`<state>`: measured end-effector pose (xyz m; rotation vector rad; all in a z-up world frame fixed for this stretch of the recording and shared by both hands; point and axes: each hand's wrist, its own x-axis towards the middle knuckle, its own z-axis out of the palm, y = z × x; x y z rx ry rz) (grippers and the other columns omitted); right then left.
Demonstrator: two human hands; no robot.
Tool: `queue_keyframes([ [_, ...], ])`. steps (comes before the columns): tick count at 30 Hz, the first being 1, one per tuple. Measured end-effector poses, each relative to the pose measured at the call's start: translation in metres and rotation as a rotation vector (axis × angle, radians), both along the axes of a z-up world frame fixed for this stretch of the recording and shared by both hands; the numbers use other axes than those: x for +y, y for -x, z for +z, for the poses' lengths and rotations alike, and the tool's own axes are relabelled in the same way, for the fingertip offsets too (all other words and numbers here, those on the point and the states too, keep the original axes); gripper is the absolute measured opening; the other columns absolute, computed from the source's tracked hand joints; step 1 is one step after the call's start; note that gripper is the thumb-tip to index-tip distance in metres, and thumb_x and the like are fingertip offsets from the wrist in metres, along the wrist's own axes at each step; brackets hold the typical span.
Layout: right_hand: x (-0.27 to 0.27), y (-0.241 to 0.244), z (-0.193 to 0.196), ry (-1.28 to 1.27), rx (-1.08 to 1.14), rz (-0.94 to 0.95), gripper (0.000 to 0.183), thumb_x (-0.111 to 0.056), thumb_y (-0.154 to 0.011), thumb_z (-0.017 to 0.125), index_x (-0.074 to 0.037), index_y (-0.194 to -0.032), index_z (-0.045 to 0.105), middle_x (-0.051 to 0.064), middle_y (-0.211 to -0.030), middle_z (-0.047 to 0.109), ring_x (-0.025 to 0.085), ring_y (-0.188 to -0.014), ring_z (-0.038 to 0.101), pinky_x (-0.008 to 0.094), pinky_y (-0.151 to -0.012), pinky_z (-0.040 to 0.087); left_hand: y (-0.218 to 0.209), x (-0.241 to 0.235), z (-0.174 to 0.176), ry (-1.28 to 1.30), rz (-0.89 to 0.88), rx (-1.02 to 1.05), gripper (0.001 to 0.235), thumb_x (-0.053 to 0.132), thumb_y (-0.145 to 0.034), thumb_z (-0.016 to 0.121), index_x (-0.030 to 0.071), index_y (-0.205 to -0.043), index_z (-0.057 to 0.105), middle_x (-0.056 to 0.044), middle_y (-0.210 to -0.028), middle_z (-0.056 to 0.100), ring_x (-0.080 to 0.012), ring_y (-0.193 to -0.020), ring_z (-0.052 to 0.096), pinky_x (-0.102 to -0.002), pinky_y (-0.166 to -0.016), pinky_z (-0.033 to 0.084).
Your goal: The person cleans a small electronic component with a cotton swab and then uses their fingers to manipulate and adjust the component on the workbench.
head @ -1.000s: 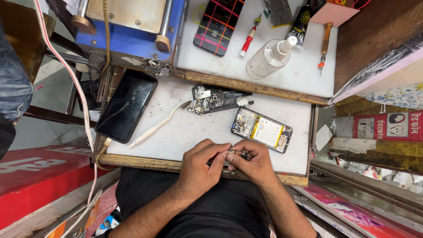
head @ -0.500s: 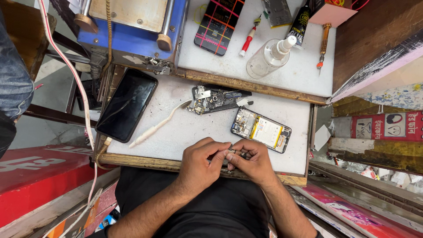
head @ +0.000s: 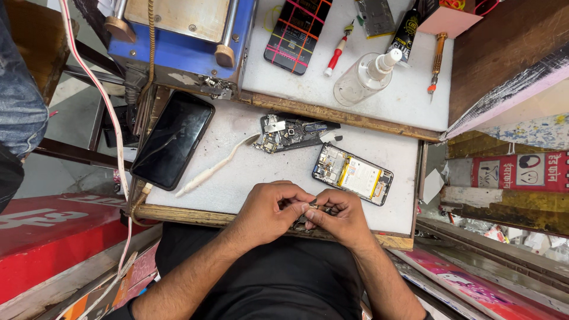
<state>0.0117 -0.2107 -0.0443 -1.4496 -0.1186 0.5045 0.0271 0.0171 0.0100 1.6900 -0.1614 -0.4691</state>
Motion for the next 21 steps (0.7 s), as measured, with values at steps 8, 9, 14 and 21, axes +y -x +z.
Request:
queue_keyframes([
  [8, 0.001, 0.001, 0.003, 0.0, 0.007, -0.003, 0.011, -0.004, -0.091, 0.076, 0.004, -0.095, 0.071, 0.012, -0.084, 0.075, 0.015, -0.074, 0.075, 0.029, -0.066, 0.065, -0.001, 0.001, -0.009, 0.043, -0.041, 0.104, 0.019, 0.013, -0.093, 0.072, 0.007, -0.11, 0.078, -0.003, -0.081, 0.077, -0.0051, -0.072, 0.068, -0.023, -0.067, 0.058],
  [9, 0.002, 0.001, 0.003, -0.014, 0.012, -0.002, 0.011, -0.004, -0.091, 0.076, 0.004, -0.096, 0.071, 0.012, -0.085, 0.075, 0.015, -0.075, 0.075, 0.03, -0.067, 0.066, -0.001, 0.001, -0.01, 0.044, -0.044, 0.108, 0.019, 0.013, -0.093, 0.072, 0.007, -0.11, 0.078, -0.002, -0.081, 0.077, -0.0049, -0.072, 0.068, -0.023, -0.067, 0.058],
  [14, 0.0, 0.002, 0.003, -0.014, -0.012, 0.01, 0.011, -0.004, -0.092, 0.076, 0.005, -0.096, 0.071, 0.014, -0.085, 0.076, 0.016, -0.076, 0.075, 0.03, -0.068, 0.065, -0.003, 0.002, -0.012, 0.031, -0.075, 0.142, 0.02, 0.012, -0.093, 0.071, 0.007, -0.111, 0.078, -0.001, -0.077, 0.076, -0.0039, -0.068, 0.066, -0.022, -0.064, 0.057],
  [21, -0.002, 0.004, 0.001, -0.035, 0.01, -0.006, 0.013, -0.004, -0.091, 0.077, 0.005, -0.097, 0.071, 0.016, -0.086, 0.077, 0.017, -0.076, 0.075, 0.03, -0.068, 0.065, -0.006, 0.002, -0.007, 0.038, -0.104, 0.169, 0.021, 0.011, -0.092, 0.071, 0.007, -0.111, 0.078, 0.0, -0.074, 0.073, -0.0026, -0.063, 0.063, -0.021, -0.06, 0.054],
])
